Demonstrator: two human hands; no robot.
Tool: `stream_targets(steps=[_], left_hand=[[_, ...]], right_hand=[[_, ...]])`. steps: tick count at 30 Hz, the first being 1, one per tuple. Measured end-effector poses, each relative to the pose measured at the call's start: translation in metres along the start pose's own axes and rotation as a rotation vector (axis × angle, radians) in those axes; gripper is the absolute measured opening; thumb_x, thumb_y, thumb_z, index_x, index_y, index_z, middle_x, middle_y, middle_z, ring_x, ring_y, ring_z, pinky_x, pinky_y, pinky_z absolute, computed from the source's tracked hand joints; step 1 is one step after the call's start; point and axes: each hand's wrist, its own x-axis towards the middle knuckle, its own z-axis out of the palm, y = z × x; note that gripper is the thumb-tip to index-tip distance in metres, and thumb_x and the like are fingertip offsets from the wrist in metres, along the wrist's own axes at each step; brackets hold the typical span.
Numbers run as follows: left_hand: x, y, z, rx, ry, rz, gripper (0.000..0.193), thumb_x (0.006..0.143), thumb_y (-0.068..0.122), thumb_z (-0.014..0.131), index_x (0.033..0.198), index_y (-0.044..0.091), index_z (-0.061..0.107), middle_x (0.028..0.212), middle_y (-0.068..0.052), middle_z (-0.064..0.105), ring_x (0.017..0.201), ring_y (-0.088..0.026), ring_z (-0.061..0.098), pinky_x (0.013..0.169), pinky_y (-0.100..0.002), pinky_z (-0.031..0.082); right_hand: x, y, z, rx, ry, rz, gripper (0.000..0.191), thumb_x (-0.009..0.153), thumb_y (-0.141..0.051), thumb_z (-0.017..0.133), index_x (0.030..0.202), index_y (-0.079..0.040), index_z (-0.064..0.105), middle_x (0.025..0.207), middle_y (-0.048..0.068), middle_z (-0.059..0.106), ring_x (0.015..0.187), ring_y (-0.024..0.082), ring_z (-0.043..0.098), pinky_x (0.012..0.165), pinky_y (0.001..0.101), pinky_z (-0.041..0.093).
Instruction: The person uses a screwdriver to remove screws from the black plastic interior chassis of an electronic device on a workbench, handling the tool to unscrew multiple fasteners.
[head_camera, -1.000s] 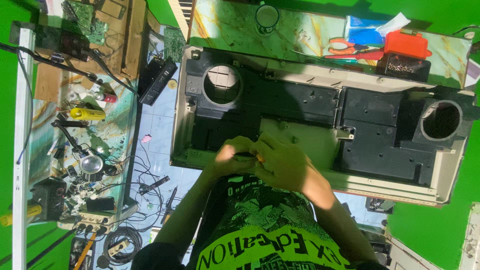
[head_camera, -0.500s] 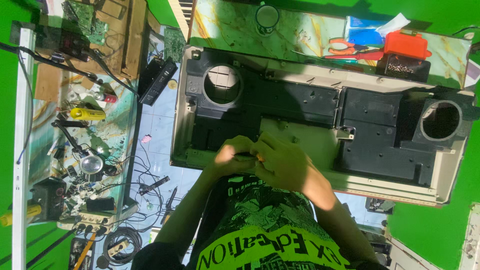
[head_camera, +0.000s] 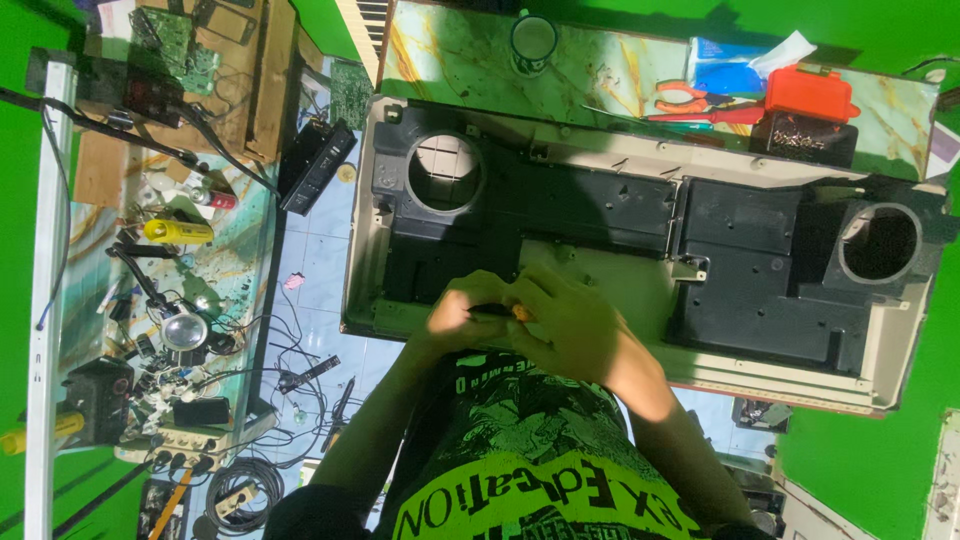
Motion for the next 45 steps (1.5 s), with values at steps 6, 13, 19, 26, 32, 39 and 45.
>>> stream_targets(steps=[6, 13, 19, 26, 32, 39, 45], left_hand=[[0.001, 0.010, 0.000, -0.043, 0.060, -0.032, 0.043, 0.077, 0.019, 0.088, 0.116, 0.004, 0.076, 0.108, -0.011, 0.075, 0.095, -0.022, 0.074, 0.084, -0.033, 0.059], [0.008, 0.026, 0.002, 0.005, 0.105, -0.042, 0.036, 0.078, 0.017, 0.088, 0.109, 0.003, 0.077, 0.100, -0.010, 0.076, 0.087, -0.021, 0.074, 0.079, -0.032, 0.059], [0.013, 0.023, 0.005, 0.031, 0.130, 0.107, 0.038, 0.080, 0.017, 0.087, 0.113, 0.002, 0.076, 0.110, -0.011, 0.077, 0.100, -0.024, 0.074, 0.090, -0.034, 0.058], [0.026, 0.033, 0.010, 0.021, 0.159, 0.108, 0.041, 0.078, 0.015, 0.087, 0.115, 0.002, 0.076, 0.110, -0.012, 0.076, 0.100, -0.023, 0.073, 0.090, -0.035, 0.057], [0.045, 0.061, 0.016, -0.011, 0.171, 0.108, 0.042, 0.077, 0.014, 0.087, 0.115, 0.002, 0.074, 0.108, -0.012, 0.074, 0.094, -0.021, 0.071, 0.084, -0.033, 0.057], [0.063, 0.082, 0.033, 0.014, 0.180, 0.113, 0.033, 0.083, 0.017, 0.085, 0.112, 0.005, 0.076, 0.097, -0.007, 0.076, 0.087, -0.019, 0.071, 0.079, -0.032, 0.055], [0.076, 0.081, 0.045, -0.012, 0.162, 0.205, 0.030, 0.090, 0.014, 0.078, 0.119, 0.005, 0.072, 0.109, -0.011, 0.075, 0.100, -0.020, 0.071, 0.091, -0.035, 0.056]], right_hand=[[-0.006, 0.002, -0.010, 0.132, -0.001, 0.023, 0.041, 0.088, -0.031, 0.073, 0.116, -0.004, 0.060, 0.112, 0.014, 0.064, 0.083, 0.035, 0.068, 0.068, 0.0431, 0.055], [-0.039, 0.057, 0.025, 0.250, 0.147, -0.015, 0.042, 0.101, -0.012, 0.047, 0.139, 0.007, 0.051, 0.124, 0.025, 0.063, 0.102, 0.030, 0.067, 0.085, 0.0388, 0.058], [-0.067, 0.129, 0.081, 0.284, 0.063, 0.097, 0.039, 0.097, -0.006, 0.046, 0.134, -0.003, 0.059, 0.107, 0.016, 0.067, 0.083, 0.025, 0.065, 0.079, 0.0324, 0.060], [-0.061, 0.166, 0.103, 0.023, -0.193, 0.283, 0.038, 0.095, -0.009, 0.058, 0.132, 0.000, 0.057, 0.115, 0.018, 0.067, 0.090, 0.026, 0.066, 0.080, 0.0359, 0.057], [-0.065, 0.136, 0.075, 0.055, -0.149, 0.261, 0.029, 0.095, -0.018, 0.061, 0.120, -0.004, 0.062, 0.103, 0.015, 0.069, 0.082, 0.024, 0.066, 0.071, 0.0352, 0.058], [-0.062, 0.091, 0.030, 0.116, -0.138, 0.399, 0.022, 0.100, -0.024, 0.059, 0.109, -0.007, 0.068, 0.085, 0.011, 0.071, 0.065, 0.020, 0.064, 0.060, 0.0357, 0.054], [-0.067, 0.090, 0.018, 0.168, -0.092, 0.479, 0.023, 0.101, -0.025, 0.058, 0.113, -0.007, 0.067, 0.083, 0.012, 0.072, 0.063, 0.021, 0.063, 0.060, 0.0358, 0.053]])
